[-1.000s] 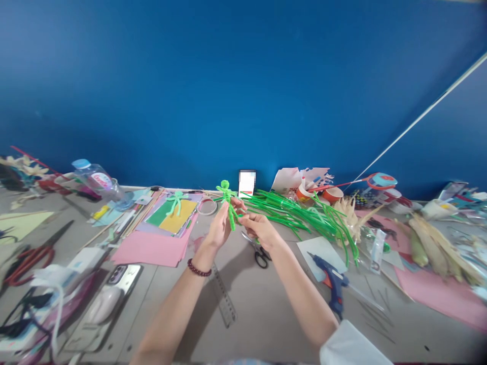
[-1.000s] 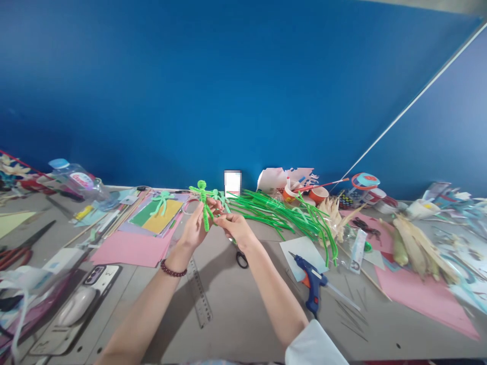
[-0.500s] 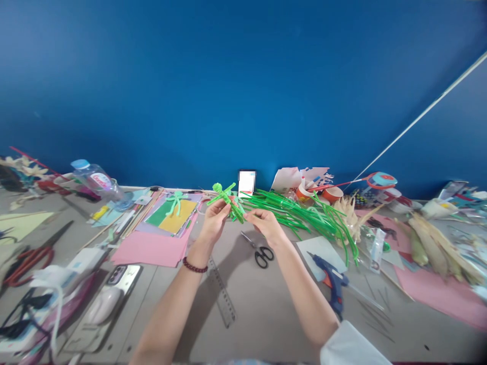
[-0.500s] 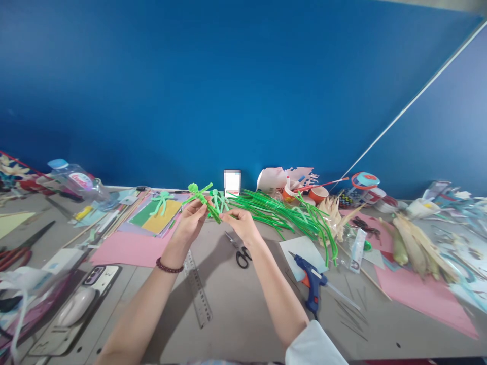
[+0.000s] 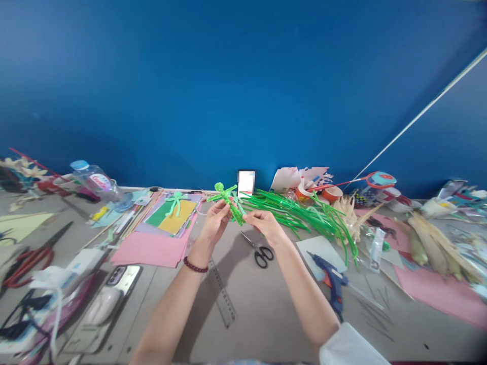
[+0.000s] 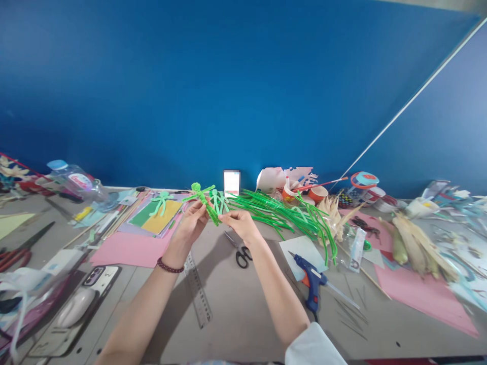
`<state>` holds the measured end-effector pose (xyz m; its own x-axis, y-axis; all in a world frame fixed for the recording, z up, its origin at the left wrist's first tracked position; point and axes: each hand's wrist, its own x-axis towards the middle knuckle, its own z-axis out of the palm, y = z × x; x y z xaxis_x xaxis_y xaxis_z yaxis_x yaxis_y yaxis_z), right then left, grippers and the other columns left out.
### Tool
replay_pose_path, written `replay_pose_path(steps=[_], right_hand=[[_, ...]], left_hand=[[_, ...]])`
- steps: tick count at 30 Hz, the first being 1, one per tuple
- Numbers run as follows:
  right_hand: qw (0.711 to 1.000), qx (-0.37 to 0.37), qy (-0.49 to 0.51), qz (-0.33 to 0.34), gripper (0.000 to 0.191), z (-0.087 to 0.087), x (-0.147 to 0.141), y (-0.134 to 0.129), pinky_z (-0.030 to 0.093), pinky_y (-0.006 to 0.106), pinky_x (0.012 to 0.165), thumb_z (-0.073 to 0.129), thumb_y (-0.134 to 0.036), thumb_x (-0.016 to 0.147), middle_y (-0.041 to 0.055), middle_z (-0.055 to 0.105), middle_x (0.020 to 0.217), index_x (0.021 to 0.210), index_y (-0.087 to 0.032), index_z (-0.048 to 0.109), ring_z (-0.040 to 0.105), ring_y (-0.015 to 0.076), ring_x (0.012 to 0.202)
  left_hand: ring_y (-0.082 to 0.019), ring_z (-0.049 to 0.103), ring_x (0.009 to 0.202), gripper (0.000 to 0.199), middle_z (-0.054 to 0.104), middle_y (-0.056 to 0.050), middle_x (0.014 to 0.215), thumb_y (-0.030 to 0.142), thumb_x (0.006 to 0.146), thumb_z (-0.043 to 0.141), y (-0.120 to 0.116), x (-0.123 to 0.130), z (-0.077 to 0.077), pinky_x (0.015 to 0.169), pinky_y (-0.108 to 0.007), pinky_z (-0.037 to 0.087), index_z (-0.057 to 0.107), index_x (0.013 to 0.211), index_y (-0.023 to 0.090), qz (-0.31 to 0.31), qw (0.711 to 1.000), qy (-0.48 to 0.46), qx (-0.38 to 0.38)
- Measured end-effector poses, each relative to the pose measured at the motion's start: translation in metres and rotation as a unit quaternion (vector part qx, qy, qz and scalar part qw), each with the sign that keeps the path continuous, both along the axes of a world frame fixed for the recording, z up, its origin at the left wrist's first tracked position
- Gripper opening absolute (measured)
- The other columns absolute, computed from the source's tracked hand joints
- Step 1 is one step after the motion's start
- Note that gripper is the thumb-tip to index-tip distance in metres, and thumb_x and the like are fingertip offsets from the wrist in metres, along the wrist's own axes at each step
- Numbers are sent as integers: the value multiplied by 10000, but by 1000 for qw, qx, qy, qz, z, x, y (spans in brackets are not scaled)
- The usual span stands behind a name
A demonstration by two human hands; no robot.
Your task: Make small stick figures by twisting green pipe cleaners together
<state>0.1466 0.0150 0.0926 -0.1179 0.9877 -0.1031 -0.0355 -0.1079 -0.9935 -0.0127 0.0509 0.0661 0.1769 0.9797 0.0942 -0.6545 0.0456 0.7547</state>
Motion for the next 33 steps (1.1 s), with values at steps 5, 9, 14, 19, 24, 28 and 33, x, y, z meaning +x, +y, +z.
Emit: replay_pose_path(steps=[5, 9, 14, 19, 24, 28, 33], right_hand=[[999, 16, -27, -5, 352, 0, 2, 0, 175, 233, 441, 730, -500, 587, -62, 408, 454, 594, -156, 655, 280, 57, 434], [995, 61, -75, -36, 290, -3, 5, 2, 310, 232, 517, 700, -453, 645, -25, 548, 547, 637, -164, 684, 432, 96, 522], [969, 129, -194, -86, 217, -8, 13, 7, 404, 269, 639, 657, -389, 711, 32, 685, 715, 708, -182, 718, 585, 182, 690], [926, 205, -306, -79, 158, -7, 17, 6, 407, 273, 660, 608, -295, 782, 46, 705, 774, 751, -196, 727, 616, 195, 731], [907, 240, -339, -65, 144, -5, 17, 2, 406, 270, 660, 601, -255, 796, 59, 702, 790, 773, -194, 729, 616, 194, 729], [922, 227, -310, -48, 156, -7, 17, 3, 401, 268, 652, 617, -305, 785, 52, 699, 770, 754, -198, 726, 610, 194, 714], [956, 164, -242, -12, 206, -8, 17, 6, 371, 253, 619, 631, -362, 754, 2, 649, 653, 676, -187, 706, 563, 166, 653]], left_hand=[[-77, 618, 649, 294, 692, -11, 798, 271, 649, 774, -3, -1, 5, 607, -164, 486, 694, 915, 176, -9, 1000, 21, 10], [-127, 618, 747, 387, 646, -41, 894, 297, 671, 752, -1, 0, 5, 645, -231, 498, 620, 1014, 175, 67, 989, 132, 31], [-187, 565, 941, 613, 550, -80, 1060, 303, 693, 735, -4, -7, 8, 827, -342, 464, 451, 1231, 219, 364, 831, 374, 190], [-287, 454, 1209, 281, 599, -91, 1166, 235, 799, 627, -26, -8, 32, 1053, -482, 287, 620, 1080, 254, 272, 677, 556, 398], [-241, 470, 1223, 249, 647, -68, 1126, 143, 873, 469, -33, 1, 36, 1099, -480, 233, 635, 1024, 249, 135, 630, 594, 483], [-210, 607, 941, 158, 678, -31, 858, 213, 874, 502, -25, 1, 27, 1056, -468, 271, 650, 919, 245, 101, 635, 605, 469], [-193, 585, 764, 163, 652, -29, 754, 220, 879, 493, -22, -1, 28, 857, -393, 392, 637, 802, 214, 97, 610, 633, 468]])
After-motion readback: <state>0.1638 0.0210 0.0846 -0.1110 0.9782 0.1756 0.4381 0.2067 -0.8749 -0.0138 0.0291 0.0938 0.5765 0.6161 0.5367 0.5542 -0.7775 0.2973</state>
